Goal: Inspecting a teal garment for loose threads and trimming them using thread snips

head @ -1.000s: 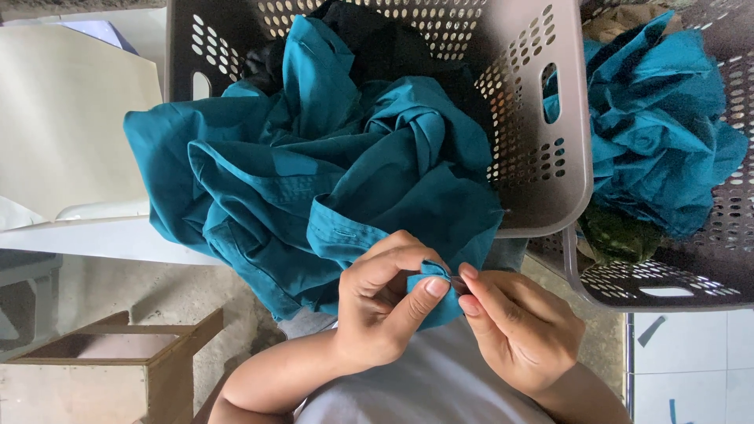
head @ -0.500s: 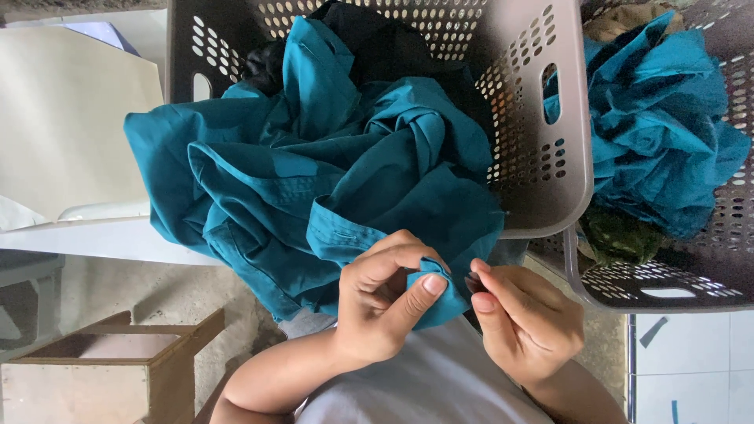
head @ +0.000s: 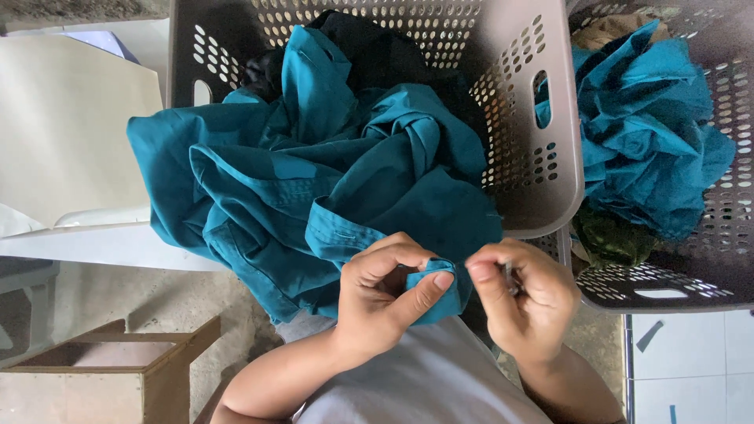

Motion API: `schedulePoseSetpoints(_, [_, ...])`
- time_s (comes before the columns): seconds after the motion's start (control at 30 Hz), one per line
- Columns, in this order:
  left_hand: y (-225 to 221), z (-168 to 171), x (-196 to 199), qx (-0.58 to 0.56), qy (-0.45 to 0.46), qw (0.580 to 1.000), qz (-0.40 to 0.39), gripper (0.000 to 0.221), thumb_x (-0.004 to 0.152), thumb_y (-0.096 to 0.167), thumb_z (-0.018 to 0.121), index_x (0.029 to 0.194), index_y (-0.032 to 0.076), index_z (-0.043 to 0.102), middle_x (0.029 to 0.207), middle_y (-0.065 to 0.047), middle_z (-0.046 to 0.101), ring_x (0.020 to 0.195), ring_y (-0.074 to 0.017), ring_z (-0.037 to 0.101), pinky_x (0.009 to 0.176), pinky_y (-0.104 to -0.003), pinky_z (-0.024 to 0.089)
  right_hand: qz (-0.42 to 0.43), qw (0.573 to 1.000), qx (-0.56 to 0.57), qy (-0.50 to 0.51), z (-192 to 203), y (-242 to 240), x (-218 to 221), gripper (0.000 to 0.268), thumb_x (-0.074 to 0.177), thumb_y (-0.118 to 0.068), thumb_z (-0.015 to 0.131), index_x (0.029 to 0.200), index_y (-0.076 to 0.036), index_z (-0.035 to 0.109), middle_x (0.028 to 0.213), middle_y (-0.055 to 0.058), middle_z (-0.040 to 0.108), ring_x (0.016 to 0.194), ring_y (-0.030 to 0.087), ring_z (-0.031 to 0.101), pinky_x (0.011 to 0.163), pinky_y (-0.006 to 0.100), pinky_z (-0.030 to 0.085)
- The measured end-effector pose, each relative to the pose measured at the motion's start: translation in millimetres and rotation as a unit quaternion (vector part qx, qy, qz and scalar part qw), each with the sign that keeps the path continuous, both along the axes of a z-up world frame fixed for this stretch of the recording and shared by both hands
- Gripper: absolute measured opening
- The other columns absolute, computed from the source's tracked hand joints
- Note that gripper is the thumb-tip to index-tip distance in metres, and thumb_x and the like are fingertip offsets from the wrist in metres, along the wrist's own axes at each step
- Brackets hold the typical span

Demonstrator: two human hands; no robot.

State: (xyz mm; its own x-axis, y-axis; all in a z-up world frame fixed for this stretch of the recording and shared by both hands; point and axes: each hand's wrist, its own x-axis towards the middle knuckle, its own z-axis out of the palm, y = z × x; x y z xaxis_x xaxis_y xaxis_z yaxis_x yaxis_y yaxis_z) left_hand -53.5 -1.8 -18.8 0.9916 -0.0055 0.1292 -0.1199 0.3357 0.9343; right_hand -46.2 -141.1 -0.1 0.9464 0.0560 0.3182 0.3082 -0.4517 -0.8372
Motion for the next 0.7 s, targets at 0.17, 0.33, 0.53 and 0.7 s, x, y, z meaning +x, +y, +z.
schedulePoseSetpoints(0.17, [1,0,-1,0.007,0.001,1.000,-0.005,0.007,0.077,0.007,0.064,0.082,0.007,0.060,0.075,-0.006,0.059,0.065,-0.0119,0.053,0.057,-0.021,0.042,0.014,0.993,0.106,0.059,-3,0,1,0.028,0.087,-0.025,0.042,0.072,-0.002,0.048,0.055,0.003,0.040,0.045,0.008,0.034,0.046,0.021,0.027])
schedulePoseSetpoints(0.33, [4,-4,-3,0.025,0.042,0.998,-0.028,0.043,0.072,0.009,0.069,0.112,0.003,0.054,0.080,0.000,0.059,0.075,-0.0034,0.051,0.069,-0.016,0.044,0.066,0.995,0.045,0.068,-8,-6,6,0.037,0.083,-0.035,0.047,0.097,-0.004,0.061,0.058,-0.004,0.046,0.047,0.005,0.034,0.047,0.019,0.028])
schedulePoseSetpoints(0.53, [15,-12,6,0.176,-0.020,0.983,-0.052,0.046,0.085,0.022,0.052,0.125,0.003,0.042,0.107,0.000,0.057,0.054,-0.0069,0.040,0.059,-0.018,0.038,0.197,0.978,0.033,0.061,-24,-3,27,0.028,0.083,-0.021,0.050,0.104,-0.003,0.056,0.106,0.008,0.061,0.081,0.016,0.056,0.074,0.026,0.045])
schedulePoseSetpoints(0.7, [31,-17,5,-0.016,-0.107,0.994,0.008,0.048,0.087,0.002,0.039,0.133,-0.001,0.025,0.107,-0.020,0.059,0.095,-0.0205,0.058,0.080,-0.029,0.045,0.213,0.973,0.070,0.048,-42,0,33,0.030,0.082,-0.015,0.051,0.109,-0.001,0.056,0.088,0.013,0.065,0.077,0.020,0.064,0.063,0.032,0.050])
